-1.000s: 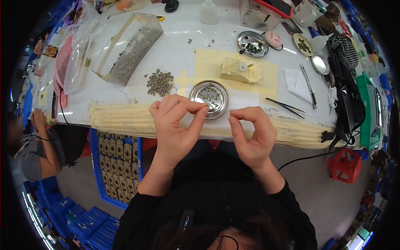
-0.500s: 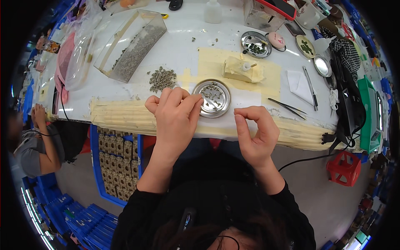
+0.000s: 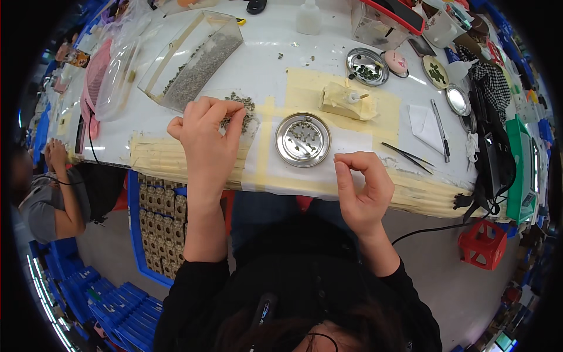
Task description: Manually assemble small electronic components by placing tiny pins into circular connectors.
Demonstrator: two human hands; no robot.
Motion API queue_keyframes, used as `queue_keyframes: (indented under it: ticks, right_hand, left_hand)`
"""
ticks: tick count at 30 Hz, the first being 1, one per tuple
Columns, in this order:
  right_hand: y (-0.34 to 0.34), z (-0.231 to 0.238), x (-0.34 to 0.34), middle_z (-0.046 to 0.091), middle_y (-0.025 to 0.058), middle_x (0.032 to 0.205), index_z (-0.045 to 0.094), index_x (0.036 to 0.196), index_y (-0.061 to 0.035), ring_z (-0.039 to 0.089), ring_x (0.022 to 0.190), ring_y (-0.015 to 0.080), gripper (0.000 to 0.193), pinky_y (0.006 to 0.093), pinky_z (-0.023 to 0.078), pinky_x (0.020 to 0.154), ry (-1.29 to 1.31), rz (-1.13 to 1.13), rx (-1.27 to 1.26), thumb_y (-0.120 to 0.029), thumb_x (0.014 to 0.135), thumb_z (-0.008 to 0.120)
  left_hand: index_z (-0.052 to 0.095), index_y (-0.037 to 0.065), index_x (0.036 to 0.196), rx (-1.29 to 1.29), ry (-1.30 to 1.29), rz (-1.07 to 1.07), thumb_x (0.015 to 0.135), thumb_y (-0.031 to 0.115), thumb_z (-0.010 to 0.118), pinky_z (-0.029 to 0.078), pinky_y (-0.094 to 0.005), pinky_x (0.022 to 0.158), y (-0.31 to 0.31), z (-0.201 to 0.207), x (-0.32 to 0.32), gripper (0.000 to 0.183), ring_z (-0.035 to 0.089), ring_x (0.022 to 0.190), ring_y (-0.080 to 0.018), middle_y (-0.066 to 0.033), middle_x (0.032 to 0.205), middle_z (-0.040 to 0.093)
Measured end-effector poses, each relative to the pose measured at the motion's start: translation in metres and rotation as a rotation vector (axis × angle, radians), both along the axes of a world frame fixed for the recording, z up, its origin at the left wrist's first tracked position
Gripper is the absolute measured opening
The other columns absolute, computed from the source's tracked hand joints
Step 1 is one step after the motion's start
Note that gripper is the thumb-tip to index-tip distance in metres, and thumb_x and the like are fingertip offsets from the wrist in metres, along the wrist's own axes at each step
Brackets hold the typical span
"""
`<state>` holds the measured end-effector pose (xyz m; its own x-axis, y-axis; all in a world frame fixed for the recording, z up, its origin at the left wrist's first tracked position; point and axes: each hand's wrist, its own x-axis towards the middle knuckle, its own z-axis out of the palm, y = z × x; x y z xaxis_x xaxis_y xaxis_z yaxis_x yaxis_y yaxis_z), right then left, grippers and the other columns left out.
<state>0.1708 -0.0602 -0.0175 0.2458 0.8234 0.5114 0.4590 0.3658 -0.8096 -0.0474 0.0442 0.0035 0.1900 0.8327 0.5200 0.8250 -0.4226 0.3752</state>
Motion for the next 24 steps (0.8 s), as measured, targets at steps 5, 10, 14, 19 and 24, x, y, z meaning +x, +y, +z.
queue_keyframes:
  ticks: [5, 10, 14, 19, 24]
  right_hand:
    - [0.002, -0.004, 0.000, 0.068, 0.0104, 0.082, 0.069, 0.091, 0.0006, 0.063, 0.073, 0.0216, 0.009, 0.0290, 0.050, 0.066, -0.031, -0.015, 0.018, 0.003, 0.082, 0.071]
    - [0.003, -0.005, 0.000, 0.068, 0.0104, 0.081, 0.069, 0.091, 0.0005, 0.063, 0.072, 0.0216, 0.009, 0.0291, 0.050, 0.065, -0.050, -0.017, 0.030, 0.003, 0.082, 0.071]
    - [0.003, -0.004, -0.001, 0.068, 0.0103, 0.081, 0.069, 0.091, 0.0007, 0.063, 0.071, 0.0213, 0.009, 0.0290, 0.050, 0.065, -0.044, -0.013, 0.033, 0.003, 0.082, 0.072]
    - [0.003, -0.003, 0.000, 0.068, 0.0102, 0.082, 0.069, 0.091, 0.0008, 0.063, 0.072, 0.0209, 0.009, 0.0289, 0.050, 0.065, -0.028, -0.010, 0.026, 0.003, 0.083, 0.072]
    - [0.001, 0.001, 0.001, 0.068, 0.0100, 0.082, 0.069, 0.091, 0.0007, 0.063, 0.072, 0.0210, 0.009, 0.0293, 0.050, 0.065, -0.020, 0.014, 0.018, 0.003, 0.082, 0.072]
  left_hand:
    - [0.070, 0.012, 0.081, -0.030, 0.065, -0.016, 0.081, 0.017, 0.076, 0.025, -0.0410, 0.085, 0.011, -0.006, 0.010, 0.008, 0.054, 0.086, -0.0186, 0.0005, 0.083, 0.061]
    - [0.070, 0.011, 0.082, -0.052, 0.092, 0.002, 0.081, 0.016, 0.075, 0.026, -0.0391, 0.088, 0.013, -0.007, 0.012, 0.008, 0.056, 0.086, -0.0170, 0.0012, 0.081, 0.062]
    - [0.070, 0.011, 0.082, -0.028, 0.097, 0.006, 0.081, 0.015, 0.075, 0.026, -0.0387, 0.088, 0.010, -0.008, 0.011, 0.007, 0.056, 0.086, -0.0168, 0.0019, 0.081, 0.062]
    - [0.069, 0.012, 0.082, 0.080, 0.037, -0.040, 0.081, 0.013, 0.074, 0.025, -0.0377, 0.082, 0.010, -0.007, 0.012, 0.005, 0.054, 0.081, -0.0178, 0.0014, 0.080, 0.061]
    - [0.071, 0.007, 0.089, -0.039, -0.428, -0.151, 0.082, 0.005, 0.075, 0.034, -0.0317, 0.082, -0.009, -0.001, 0.013, 0.008, 0.058, 0.074, -0.0113, -0.0004, 0.082, 0.069]
